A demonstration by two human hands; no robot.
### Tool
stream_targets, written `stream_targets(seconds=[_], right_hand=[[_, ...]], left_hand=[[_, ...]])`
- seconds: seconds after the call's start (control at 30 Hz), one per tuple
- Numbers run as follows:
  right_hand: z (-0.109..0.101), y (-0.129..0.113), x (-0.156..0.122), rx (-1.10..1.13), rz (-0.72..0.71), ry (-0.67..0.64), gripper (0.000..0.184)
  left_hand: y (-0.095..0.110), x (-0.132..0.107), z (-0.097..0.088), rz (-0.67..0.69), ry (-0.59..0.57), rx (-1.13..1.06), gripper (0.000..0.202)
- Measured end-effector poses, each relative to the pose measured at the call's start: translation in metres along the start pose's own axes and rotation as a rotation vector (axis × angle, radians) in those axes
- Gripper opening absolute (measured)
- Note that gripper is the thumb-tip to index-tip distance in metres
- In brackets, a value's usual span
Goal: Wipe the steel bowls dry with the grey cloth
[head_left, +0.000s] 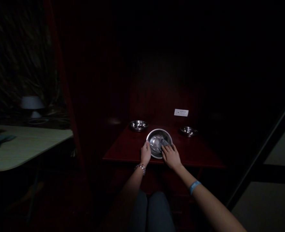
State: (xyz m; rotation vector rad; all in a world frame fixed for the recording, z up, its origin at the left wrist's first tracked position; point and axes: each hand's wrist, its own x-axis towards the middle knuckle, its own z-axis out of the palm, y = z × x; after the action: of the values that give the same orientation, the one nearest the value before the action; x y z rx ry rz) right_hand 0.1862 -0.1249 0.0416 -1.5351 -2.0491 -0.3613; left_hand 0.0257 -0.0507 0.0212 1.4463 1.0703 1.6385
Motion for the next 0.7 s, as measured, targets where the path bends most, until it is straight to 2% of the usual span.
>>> stream_targets(seconds=[0.1,0.23,0.37,0.5,0.7], right_hand=[[0.014,-0.004,-0.003,0.029,0.049,0.063,0.047],[0.026,-0.024,-0.01,0.074,0.109,0.067,0.051],[0.023,-0.045,-0.016,0.056,0.102,-0.026,0.051],[0.013,-0.055,-0.019,0.06,0.069,-0.099,0.05],[0.016,-0.06,-0.021,0.118,0.03,-0.043,0.057]], left_hand=[[0.001,0.0,0.0,0.058,-0.009,0.007,0.043],[0.003,0.0,-0.001,0.073,0.001,0.041,0.043],[0.004,0.0,0.0,0.056,0.022,0.028,0.044],[0.003,0.002,0.0,0.05,0.03,-0.009,0.045],[-0.002,0.005,0.001,0.035,0.022,-0.116,0.045]])
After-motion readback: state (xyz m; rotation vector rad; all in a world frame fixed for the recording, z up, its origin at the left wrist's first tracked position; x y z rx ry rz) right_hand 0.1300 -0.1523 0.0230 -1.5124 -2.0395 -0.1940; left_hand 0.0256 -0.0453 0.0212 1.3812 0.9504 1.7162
